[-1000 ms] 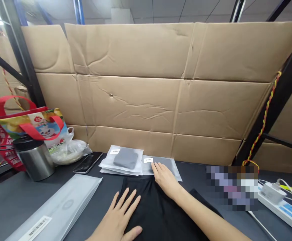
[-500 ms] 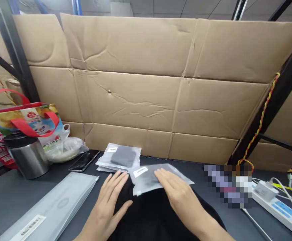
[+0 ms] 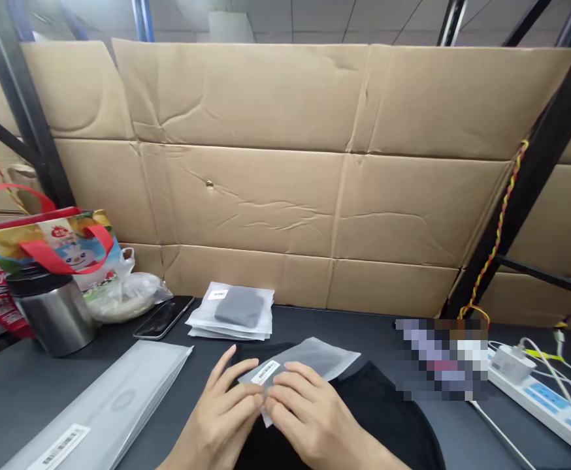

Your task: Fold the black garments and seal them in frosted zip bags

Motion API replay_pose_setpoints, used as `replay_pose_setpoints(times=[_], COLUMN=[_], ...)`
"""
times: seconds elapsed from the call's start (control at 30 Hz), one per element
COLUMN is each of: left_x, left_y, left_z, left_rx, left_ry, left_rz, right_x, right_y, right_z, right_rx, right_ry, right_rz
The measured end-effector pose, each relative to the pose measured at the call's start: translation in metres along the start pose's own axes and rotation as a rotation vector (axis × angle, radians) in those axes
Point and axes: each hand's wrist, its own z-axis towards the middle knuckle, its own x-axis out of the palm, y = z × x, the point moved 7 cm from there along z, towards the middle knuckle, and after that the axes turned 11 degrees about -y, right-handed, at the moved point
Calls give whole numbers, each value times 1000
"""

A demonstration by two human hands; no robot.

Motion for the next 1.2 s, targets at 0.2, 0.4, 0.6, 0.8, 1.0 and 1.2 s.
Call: replay_pose_setpoints(times=[0.2,0.4,0.6,0.8,1.0,1.2], left_x=[4,4,-1,4,-16,-18], left_y=[-10,-21,-27,-29,-20,-10], left_z=[3,5,3,-4,-8,-6], left_rx=[7,122,156,254,177,92], left_ry=[19,-28,-46,-58,-221,-109], left_rz=[-27,21,26,24,-13,-50], right_x=[-18,-16,-17,-14,-32,-55], right_y=[-5,-10,-10,-2,-53,-103], right_z=[-15,-22,-23,-31,-53,-76], right_rx=[-63,73,92,27,147,298], right_ry=[56,18,15,19,97,141], right_rz=[-47,68,87,39,-90,-236])
